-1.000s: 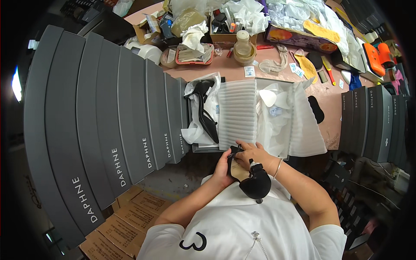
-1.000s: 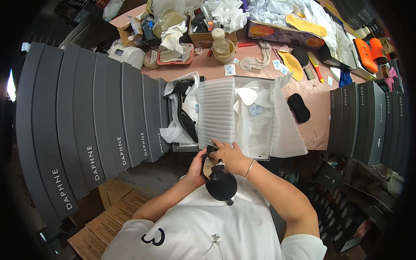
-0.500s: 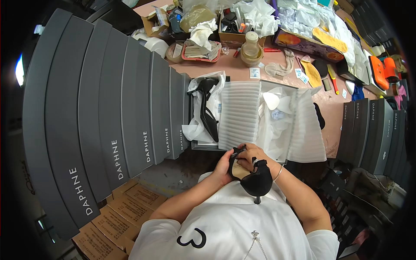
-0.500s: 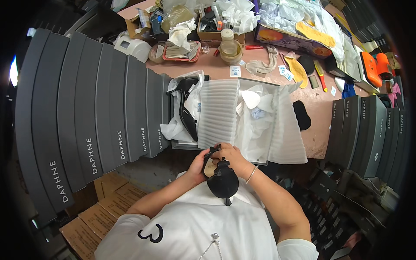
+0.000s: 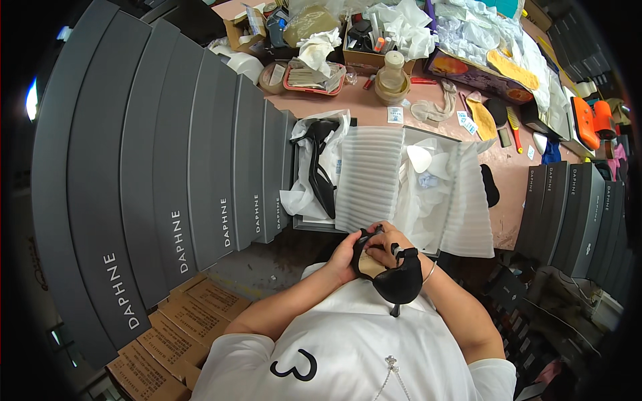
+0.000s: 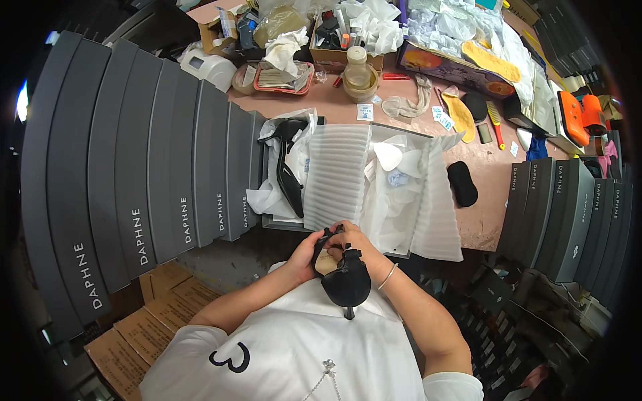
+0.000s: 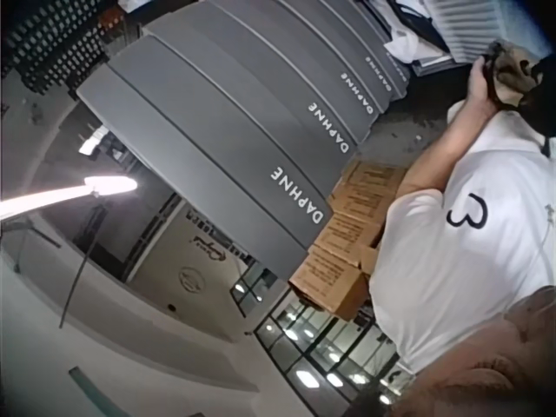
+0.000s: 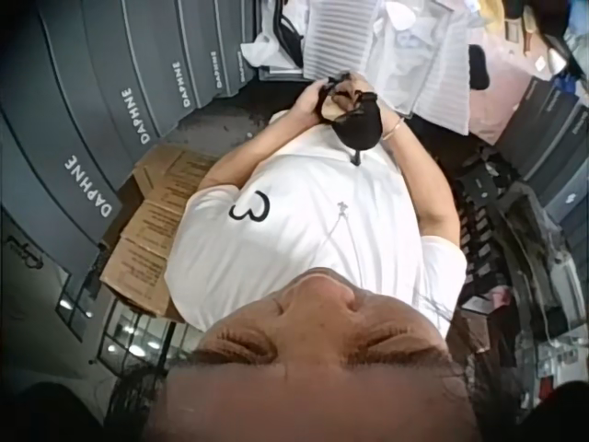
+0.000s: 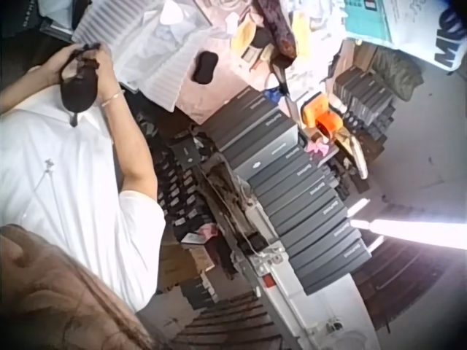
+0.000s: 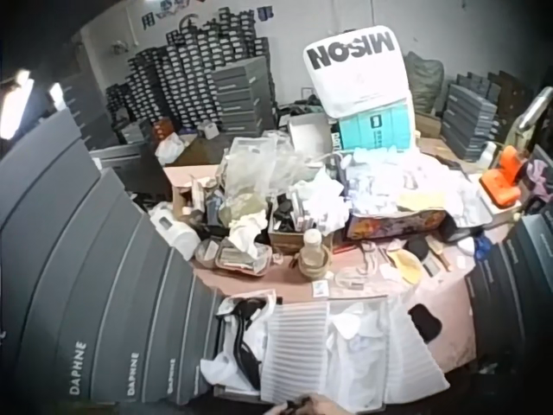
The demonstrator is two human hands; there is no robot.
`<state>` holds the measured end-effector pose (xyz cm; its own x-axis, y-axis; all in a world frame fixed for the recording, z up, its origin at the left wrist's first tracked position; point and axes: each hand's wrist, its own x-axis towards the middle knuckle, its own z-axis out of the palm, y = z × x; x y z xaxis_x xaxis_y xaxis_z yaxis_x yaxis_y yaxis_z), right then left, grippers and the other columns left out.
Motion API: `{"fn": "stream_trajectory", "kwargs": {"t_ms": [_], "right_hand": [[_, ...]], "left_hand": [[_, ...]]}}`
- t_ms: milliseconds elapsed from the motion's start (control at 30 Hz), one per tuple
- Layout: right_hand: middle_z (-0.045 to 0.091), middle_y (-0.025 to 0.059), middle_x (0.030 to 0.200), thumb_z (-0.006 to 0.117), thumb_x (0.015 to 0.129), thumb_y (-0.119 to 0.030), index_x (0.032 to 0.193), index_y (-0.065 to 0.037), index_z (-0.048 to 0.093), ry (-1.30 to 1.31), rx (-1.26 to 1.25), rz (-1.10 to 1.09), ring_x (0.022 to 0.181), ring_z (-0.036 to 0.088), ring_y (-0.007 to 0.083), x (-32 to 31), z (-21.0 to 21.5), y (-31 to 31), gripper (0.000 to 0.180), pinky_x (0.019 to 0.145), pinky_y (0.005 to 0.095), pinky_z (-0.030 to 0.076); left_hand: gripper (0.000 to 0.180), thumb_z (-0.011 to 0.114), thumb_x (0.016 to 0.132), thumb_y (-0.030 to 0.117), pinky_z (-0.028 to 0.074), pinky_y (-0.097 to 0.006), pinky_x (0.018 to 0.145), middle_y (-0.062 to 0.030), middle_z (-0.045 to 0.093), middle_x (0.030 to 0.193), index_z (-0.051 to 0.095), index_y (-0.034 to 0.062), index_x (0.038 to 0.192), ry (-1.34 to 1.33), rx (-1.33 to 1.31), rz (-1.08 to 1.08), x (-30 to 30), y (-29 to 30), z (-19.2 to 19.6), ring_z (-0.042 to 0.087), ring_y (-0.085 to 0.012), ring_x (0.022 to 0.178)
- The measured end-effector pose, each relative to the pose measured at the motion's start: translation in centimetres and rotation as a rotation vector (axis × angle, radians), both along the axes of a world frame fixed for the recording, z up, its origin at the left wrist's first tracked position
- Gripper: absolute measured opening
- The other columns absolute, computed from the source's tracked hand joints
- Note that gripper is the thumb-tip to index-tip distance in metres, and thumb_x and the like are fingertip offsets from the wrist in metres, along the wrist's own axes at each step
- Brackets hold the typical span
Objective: Inspect high-heeled shoes and pack them into boxes with wrapping paper and dust bags.
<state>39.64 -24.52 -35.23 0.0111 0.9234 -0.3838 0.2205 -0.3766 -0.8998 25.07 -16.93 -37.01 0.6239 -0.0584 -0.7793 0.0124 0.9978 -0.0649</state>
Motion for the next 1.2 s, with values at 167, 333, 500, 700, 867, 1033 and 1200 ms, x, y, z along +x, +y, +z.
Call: {"fn": "stream_trajectory", "kwargs": {"t_ms": [167,333,500,700,867,1033,1200], "right_hand": [[0.056,0.0202,0.107,0.065,0.074,-0.008,0.090,-0.003,0.070,-0.004,0.011,-0.013,0.108,0.052,0.0317,0.0,0.6,0.1,0.018,0.091,0.0363,0.046],[0.058,0.0196,0.107,0.064,0.076,-0.009,0.094,-0.002,0.068,-0.163,0.012,0.046,0.097,0.059,0.0310,0.0,1.8,0.2,0.020,0.090,0.0379,0.047],[0.059,0.0190,0.109,0.062,0.080,-0.021,0.096,-0.006,0.068,-0.502,0.081,0.174,0.092,0.063,0.0298,-0.1,1.8,-0.4,0.022,0.090,0.0419,0.047],[0.048,0.0249,0.130,0.057,0.085,-0.032,0.107,-0.009,0.064,-0.739,-0.059,0.243,0.103,0.060,0.0314,-0.8,1.8,-0.8,0.033,0.099,0.0569,0.036],[0.041,0.0290,0.135,0.054,0.087,-0.041,0.113,-0.008,0.062,-0.530,-0.311,0.337,0.113,0.055,0.0342,-0.1,1.8,0.5,0.043,0.097,0.0576,0.036],[0.046,0.0267,0.130,0.053,0.087,-0.039,0.108,-0.006,0.064,-0.435,-0.382,0.368,0.116,0.052,0.0345,-0.1,2.3,1.2,0.040,0.093,0.0408,0.045],[0.059,0.0187,0.114,0.055,0.085,-0.032,0.099,-0.005,0.065,-0.478,0.016,0.291,0.108,0.055,0.0343,0.6,-1.0,-1.4,0.032,0.087,0.0367,0.048]], "left_hand": [[0.034,0.039,0.096,0.033,0.051,-0.040,0.088,-0.0088,0.061,0.111,0.053,0.0114,0.118,-0.020,-0.017,0.016,0.1,0.1,-0.4,0.061,-0.0226,0.101],[0.034,0.041,0.096,0.033,0.050,-0.039,0.089,-0.0077,0.061,0.112,0.053,0.0121,0.119,-0.048,-0.019,0.036,0.4,0.2,0.0,0.061,-0.0220,0.101],[0.036,0.044,0.094,0.038,0.048,-0.040,0.091,-0.0079,0.061,0.113,0.056,0.0114,0.116,0.046,-0.036,-0.013,0.8,0.3,0.0,0.060,-0.0219,0.103],[0.047,0.043,0.094,0.044,0.045,-0.041,0.095,-0.0116,0.059,0.118,0.051,0.0061,0.121,0.097,-0.021,-0.149,0.8,0.6,-0.6,0.057,-0.0248,0.109],[0.050,0.041,0.094,0.045,0.045,-0.042,0.096,-0.0124,0.058,0.119,0.050,0.0056,0.123,0.053,-0.004,-0.171,1.1,0.8,-0.2,0.057,-0.0256,0.108],[0.048,0.041,0.094,0.045,0.046,-0.042,0.095,-0.0115,0.058,0.119,0.050,0.0069,0.123,0.081,0.006,-0.158,1.0,0.8,-0.4,0.058,-0.0250,0.108],[0.044,0.043,0.094,0.043,0.048,-0.042,0.092,-0.0097,0.061,0.114,0.054,0.0080,0.118,0.154,0.038,-0.160,1.5,1.1,-0.1,0.060,-0.0238,0.103]]}}
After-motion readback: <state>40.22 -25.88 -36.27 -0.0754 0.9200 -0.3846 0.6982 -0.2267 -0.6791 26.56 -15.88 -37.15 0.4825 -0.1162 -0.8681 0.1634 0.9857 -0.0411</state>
